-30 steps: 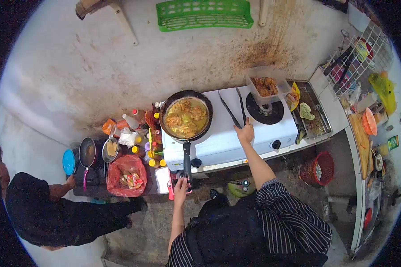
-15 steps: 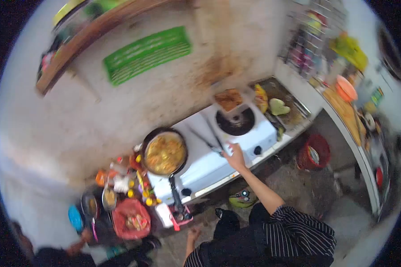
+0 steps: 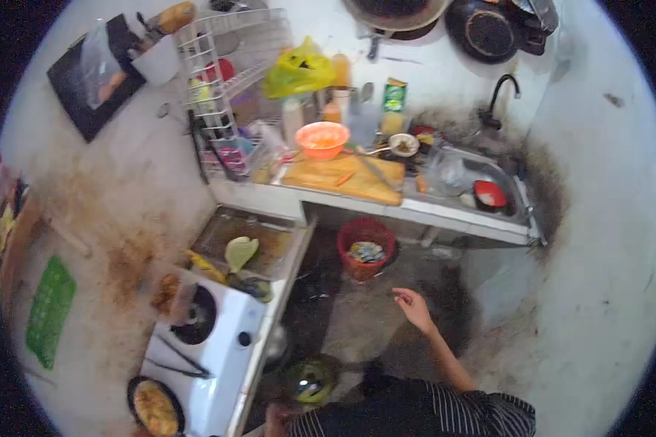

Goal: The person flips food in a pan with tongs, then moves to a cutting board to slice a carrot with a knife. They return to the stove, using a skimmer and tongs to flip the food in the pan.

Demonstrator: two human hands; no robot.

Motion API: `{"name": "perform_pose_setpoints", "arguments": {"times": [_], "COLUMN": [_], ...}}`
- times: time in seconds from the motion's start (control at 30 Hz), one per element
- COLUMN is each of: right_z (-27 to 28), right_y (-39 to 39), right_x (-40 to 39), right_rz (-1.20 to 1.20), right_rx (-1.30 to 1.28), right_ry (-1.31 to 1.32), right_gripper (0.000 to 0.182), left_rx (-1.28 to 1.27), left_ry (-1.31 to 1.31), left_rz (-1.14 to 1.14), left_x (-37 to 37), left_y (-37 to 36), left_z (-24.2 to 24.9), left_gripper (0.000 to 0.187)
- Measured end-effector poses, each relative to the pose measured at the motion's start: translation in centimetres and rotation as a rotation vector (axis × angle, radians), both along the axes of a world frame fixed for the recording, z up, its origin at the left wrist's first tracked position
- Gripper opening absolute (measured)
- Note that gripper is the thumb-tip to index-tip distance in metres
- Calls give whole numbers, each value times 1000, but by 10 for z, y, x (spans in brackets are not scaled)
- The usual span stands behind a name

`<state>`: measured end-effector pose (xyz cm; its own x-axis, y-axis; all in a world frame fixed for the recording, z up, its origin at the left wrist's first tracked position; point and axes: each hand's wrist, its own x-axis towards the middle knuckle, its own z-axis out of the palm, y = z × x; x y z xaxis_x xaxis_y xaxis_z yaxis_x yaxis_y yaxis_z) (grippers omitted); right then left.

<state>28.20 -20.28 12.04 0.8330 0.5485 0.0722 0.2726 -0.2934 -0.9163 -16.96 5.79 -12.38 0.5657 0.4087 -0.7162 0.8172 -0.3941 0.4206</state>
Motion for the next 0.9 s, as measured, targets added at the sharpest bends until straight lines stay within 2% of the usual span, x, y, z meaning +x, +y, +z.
{"name": "perform_pose_setpoints", "arguments": {"times": [0.07,0.17,0.2,0.27,0.3,0.33,0.37,0.4,0.43,0.47,0.5,0.53,0.57,0.6,0.63,0.67,0.73,0.8,0.83,0.9], "right_z": [10,21,32,25,20,22,32,39,40,44,57,71,79,86,88,90,101,109,111,82], "right_y": [-50,-110,-124,-152,-159,-156,-148,-138,-124,-106,-83,-57,-29,0,30,59,116,153,168,185], "right_x": [27,57,61,81,86,91,100,107,116,129,141,154,170,186,204,220,242,260,267,292], "right_rz": [-95,-187,-248,-244,-239,-241,-243,-242,-204,-167,-111,-54,-14,25,10,-8,-155,-145,-143,-194], "right_rx": [-89,-15,-54,-91,-107,-139,-172,-210,-140,-69,-114,-156,-174,-192,-229,-265,-381,-612,-723,-755], "right_ry": [-22,-119,-30,-46,-44,-64,-77,-85,-105,-135,-158,-184,-240,-297,-492,-688,-771,-708,-672,-839], "right_gripper": [26,26,25,25,25,26,27,28,30,31,34,37,41,44,47,50,51,48,46,42], "left_rx": [90,197,202,84,96,-120,-35,65,26,41,179,229,184,386,627,652,700,741,661,499], "left_ry": [-50,-208,-264,-331,-526,-751,-940,-859,-800,-883,-1090,-1282,-1241,-1233,-1225,-1240,-1216,-1131,-1104,-1055], "left_rz": [-203,-383,-382,-253,-234,-137,-229,-233,-189,-137,-189,-122,-102,-130,-233,-231,-290,-414,-437,-478], "left_x": [75,210,259,341,378,400,424,445,461,476,494,506,524,540,556,569,594,618,623,630], "left_y": [16,19,13,-15,-8,-13,-14,-12,-10,0,14,19,40,59,79,93,116,137,141,145], "left_z": [-10,13,37,138,110,146,177,212,255,274,285,311,316,319,324,328,326,316,320,325], "left_gripper": [44,49,51,42,30,21,19,25,33,39,35,28,24,33,38,38,38,39,38,37]}}
